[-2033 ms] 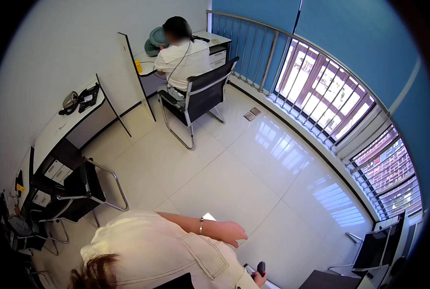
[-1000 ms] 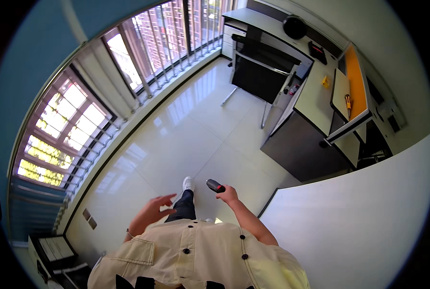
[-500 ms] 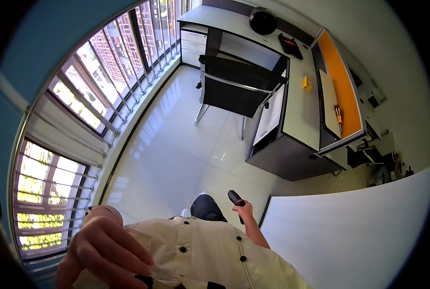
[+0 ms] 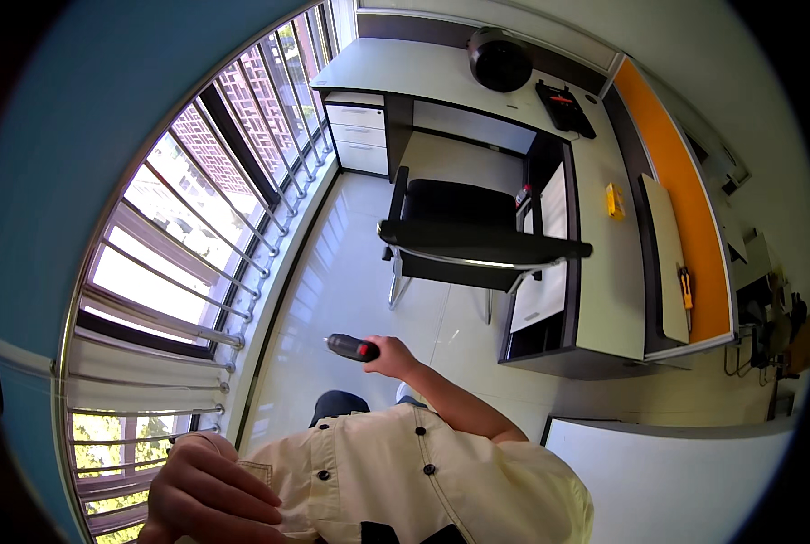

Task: The person picks up and inspects several black handheld devices on a table, then walks to another table and uses a screwdriver to remove screws from the bottom of a large black appliance. The person removes the bottom cover and sets it aside.

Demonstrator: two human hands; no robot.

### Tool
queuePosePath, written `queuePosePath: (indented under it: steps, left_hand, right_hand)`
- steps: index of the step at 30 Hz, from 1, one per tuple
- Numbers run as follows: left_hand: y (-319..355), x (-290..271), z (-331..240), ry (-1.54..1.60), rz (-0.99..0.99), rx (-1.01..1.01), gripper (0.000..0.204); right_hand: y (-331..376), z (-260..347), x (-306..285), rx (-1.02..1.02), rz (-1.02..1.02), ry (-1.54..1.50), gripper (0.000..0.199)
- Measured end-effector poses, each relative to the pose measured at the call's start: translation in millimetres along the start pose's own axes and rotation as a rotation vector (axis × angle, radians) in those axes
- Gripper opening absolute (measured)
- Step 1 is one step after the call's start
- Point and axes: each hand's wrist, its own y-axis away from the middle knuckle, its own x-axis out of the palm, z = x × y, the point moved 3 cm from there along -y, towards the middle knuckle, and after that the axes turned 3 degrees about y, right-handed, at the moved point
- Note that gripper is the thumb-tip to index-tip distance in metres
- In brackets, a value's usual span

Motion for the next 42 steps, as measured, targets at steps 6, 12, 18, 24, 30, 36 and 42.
queuePosePath:
  steps: [6,12,18,24,30,36,42]
  left_hand:
    - [12.2,-113.2,65.2,0.089,0.030,-0.119,0.071]
    - [18.8,-238.2,135.1,0.239,0.086,-0.038,0.070]
    - [4.4,-337.4,209.7,0.368,0.234,-0.085,0.072]
    - [-26.4,-393.3,321.6,0.731,0.155,-0.050,0.073]
    - [-93.0,-415.7,418.7,0.703,-0.140,-0.044,0.067]
    - [-142.4,-447.4,520.3,0.804,-0.068,-0.072,0.064]
    - [-181.2,-481.3,617.8,0.969,0.098,-0.107,0.049]
  right_hand:
    - [-154.1,57.2,6.0,0.016,0.189,-0.249,0.051]
    - [-276.6,78.8,-8.5,0.119,0.012,-0.419,0.037]
    - [-366.9,113.0,-46.4,0.277,-0.293,-0.794,0.031]
    - [-466.0,116.9,-104.9,0.298,-0.456,-1.121,0.031]
    - [-571.4,93.8,-178.9,0.248,-0.515,-1.246,0.034]
    - [-630.2,47.4,-263.6,0.282,-0.585,-1.229,0.027]
    - [-652.8,-1.2,-331.0,0.352,-0.752,-1.300,0.026]
